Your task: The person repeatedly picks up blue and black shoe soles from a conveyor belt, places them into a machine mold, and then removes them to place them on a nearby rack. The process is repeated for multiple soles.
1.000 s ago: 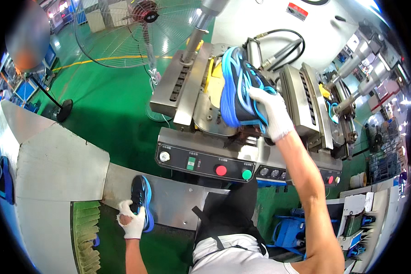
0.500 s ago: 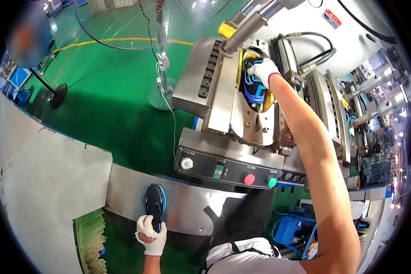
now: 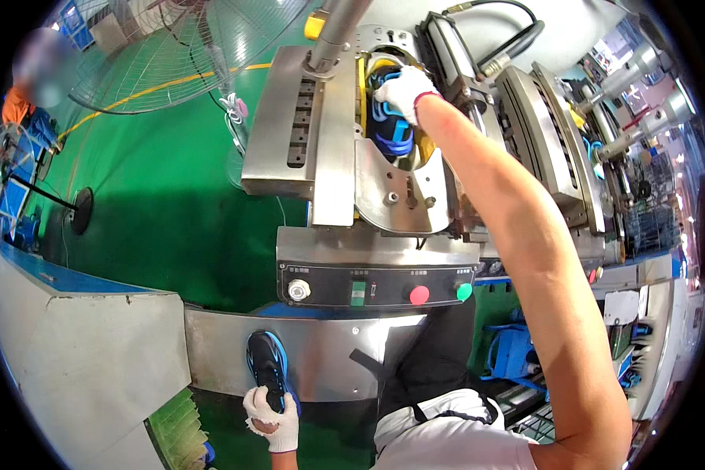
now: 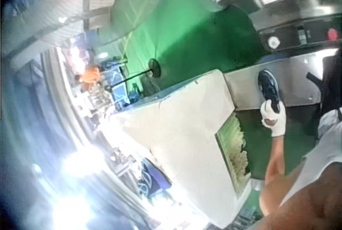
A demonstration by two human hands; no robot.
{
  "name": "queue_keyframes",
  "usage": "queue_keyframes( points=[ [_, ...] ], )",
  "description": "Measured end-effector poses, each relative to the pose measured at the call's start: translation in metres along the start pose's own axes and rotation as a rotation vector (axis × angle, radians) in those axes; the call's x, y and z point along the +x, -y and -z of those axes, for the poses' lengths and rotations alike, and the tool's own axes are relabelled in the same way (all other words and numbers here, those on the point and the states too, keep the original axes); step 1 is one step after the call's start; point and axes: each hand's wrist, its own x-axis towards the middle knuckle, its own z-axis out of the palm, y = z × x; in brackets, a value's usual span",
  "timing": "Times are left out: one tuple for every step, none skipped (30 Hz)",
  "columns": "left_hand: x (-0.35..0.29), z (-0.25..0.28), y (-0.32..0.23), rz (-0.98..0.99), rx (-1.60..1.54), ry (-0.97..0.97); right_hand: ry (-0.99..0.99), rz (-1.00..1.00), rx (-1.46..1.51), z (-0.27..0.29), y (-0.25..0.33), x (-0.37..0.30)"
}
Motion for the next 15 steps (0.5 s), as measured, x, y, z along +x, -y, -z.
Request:
queue_keyframes(
  points=[
    [0.0,-0.002,0.0,-0.011,-0.007,-0.012,-0.013,-0.021,-0.043,-0.006,-0.001,-0.007],
    [-0.002,-0.002,-0.001,-0.016,-0.012,-0.028,-0.022,-0.035,-0.084,-0.012,-0.002,-0.016],
    [-0.004,-0.002,-0.003,-0.009,-0.03,-0.033,0.028,-0.032,-0.008,-0.023,-0.015,-0.019],
    [-0.004,-0.002,-0.003,-0.01,-0.02,-0.03,-0.046,-0.075,0.069,-0.028,-0.019,-0.024],
    [-0.004,-0.002,-0.003,-0.008,-0.011,-0.027,-0.094,-0.037,0.065,-0.031,-0.022,-0.025],
    [-0.006,-0.002,-0.004,-0.004,-0.002,-0.024,-0.141,0.002,0.061,-0.033,-0.025,-0.025],
    [-0.007,-0.001,-0.007,0.045,-0.003,-0.012,-0.036,0.038,-0.037,-0.03,-0.018,-0.021],
    [-0.005,0.001,-0.007,0.012,-0.018,-0.04,-0.05,0.001,0.022,-0.032,-0.015,-0.018],
    [-0.003,0.0,-0.01,-0.01,-0.015,-0.037,-0.019,0.005,0.013,-0.03,-0.014,-0.012],
    [-0.001,0.002,-0.011,-0.031,-0.006,-0.04,0.012,0.013,0.012,-0.027,-0.014,-0.013],
    [-0.001,0.005,-0.014,-0.026,0.006,-0.042,0.027,0.018,0.043,-0.026,-0.011,-0.015],
    [0.003,0.006,-0.015,-0.035,0.005,-0.041,0.029,0.014,0.067,-0.019,-0.019,-0.016],
    [0.003,0.002,-0.013,-0.049,-0.014,-0.046,0.037,0.051,0.114,-0.017,-0.024,-0.015],
    [0.005,0.002,-0.009,-0.035,-0.057,-0.04,0.046,0.085,0.16,-0.015,-0.03,-0.017],
    [0.007,0.003,-0.018,0.027,-0.057,-0.044,0.077,0.087,0.189,-0.004,-0.035,-0.024]
  ],
)
